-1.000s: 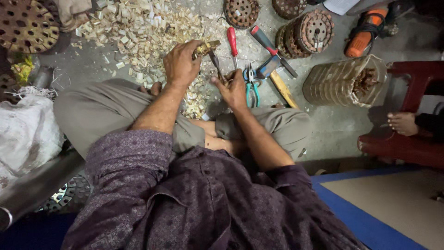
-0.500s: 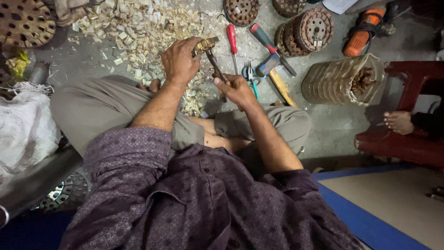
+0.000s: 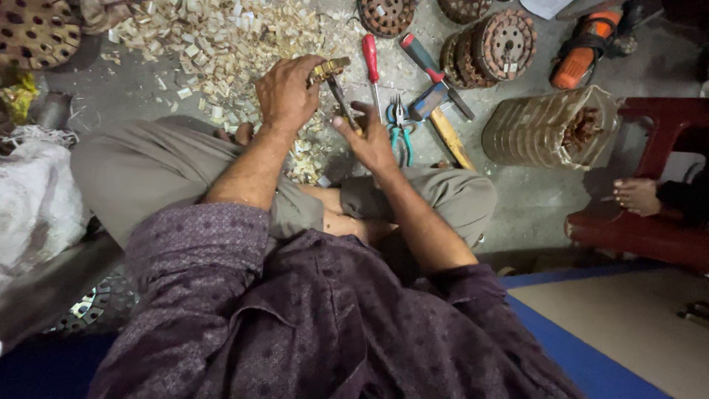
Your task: The person sits on the floor and uses pliers to insert small white insulating pieces into the slots of a circular motor stator. They rotate the stator to access different slots and occasionally switch tools to adjust the pieces.
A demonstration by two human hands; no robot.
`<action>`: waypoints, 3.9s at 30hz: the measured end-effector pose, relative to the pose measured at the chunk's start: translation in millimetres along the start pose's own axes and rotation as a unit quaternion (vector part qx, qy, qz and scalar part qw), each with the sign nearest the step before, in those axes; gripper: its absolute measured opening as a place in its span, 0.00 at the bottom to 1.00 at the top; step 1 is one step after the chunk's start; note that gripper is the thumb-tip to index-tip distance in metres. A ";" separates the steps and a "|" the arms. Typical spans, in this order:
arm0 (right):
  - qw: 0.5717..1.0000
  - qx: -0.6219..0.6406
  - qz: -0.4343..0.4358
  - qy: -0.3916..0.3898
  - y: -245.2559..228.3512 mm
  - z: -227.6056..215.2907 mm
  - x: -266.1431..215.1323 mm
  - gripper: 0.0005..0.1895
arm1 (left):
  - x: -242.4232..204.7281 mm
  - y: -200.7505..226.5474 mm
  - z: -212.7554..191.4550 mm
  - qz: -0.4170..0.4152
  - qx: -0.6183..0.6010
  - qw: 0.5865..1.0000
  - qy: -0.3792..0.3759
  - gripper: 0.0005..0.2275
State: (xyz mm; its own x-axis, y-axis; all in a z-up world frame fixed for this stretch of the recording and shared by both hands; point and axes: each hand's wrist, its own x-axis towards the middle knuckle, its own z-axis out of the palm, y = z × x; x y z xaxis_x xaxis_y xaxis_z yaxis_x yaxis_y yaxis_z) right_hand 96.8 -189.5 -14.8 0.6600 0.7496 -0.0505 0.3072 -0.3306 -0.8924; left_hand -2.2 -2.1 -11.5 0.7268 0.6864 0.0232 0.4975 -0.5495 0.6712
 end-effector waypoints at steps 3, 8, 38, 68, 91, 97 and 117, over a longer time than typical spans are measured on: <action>0.972 -0.163 0.141 -0.092 5.9 0.8 6.6 0.34 | 0.8 3.2 -5.4 -0.001 -0.016 1.000 0.009 0.20; 0.962 -0.261 0.083 -0.013 13.3 23.2 11.9 0.36 | 1.9 -1.3 -2.8 0.029 -0.020 0.998 0.042 0.20; 0.936 -0.321 -0.022 0.141 19.1 -61.2 -36.6 0.21 | 17.1 -8.3 -10.2 -0.342 -0.545 0.766 0.007 0.37; 0.980 0.180 0.062 0.058 -106.1 -23.3 13.1 0.16 | 3.9 20.9 -30.7 -0.175 -0.725 0.661 -0.081 0.45; 0.991 -0.026 0.133 -0.018 -83.7 -43.0 -49.1 0.21 | 2.4 26.7 -29.5 -0.263 -0.672 0.692 0.015 0.31; 0.992 -0.064 0.103 -0.030 -89.6 -35.1 -50.1 0.21 | 8.3 13.8 -2.7 -0.208 -0.679 0.700 0.072 0.30; 0.972 0.153 0.178 0.008 -71.1 9.7 -51.4 0.26 | -4.2 25.9 -5.3 -0.083 -0.604 0.792 -0.027 0.32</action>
State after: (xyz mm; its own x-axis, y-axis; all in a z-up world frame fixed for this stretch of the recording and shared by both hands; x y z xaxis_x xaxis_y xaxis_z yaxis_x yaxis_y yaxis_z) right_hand 34.4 -198.9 46.9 0.6981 0.6091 -0.3764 -0.1596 -0.3801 -0.9111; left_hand 5.1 -16.7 9.7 0.7346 0.6616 -0.1506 -0.2038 0.4268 0.8811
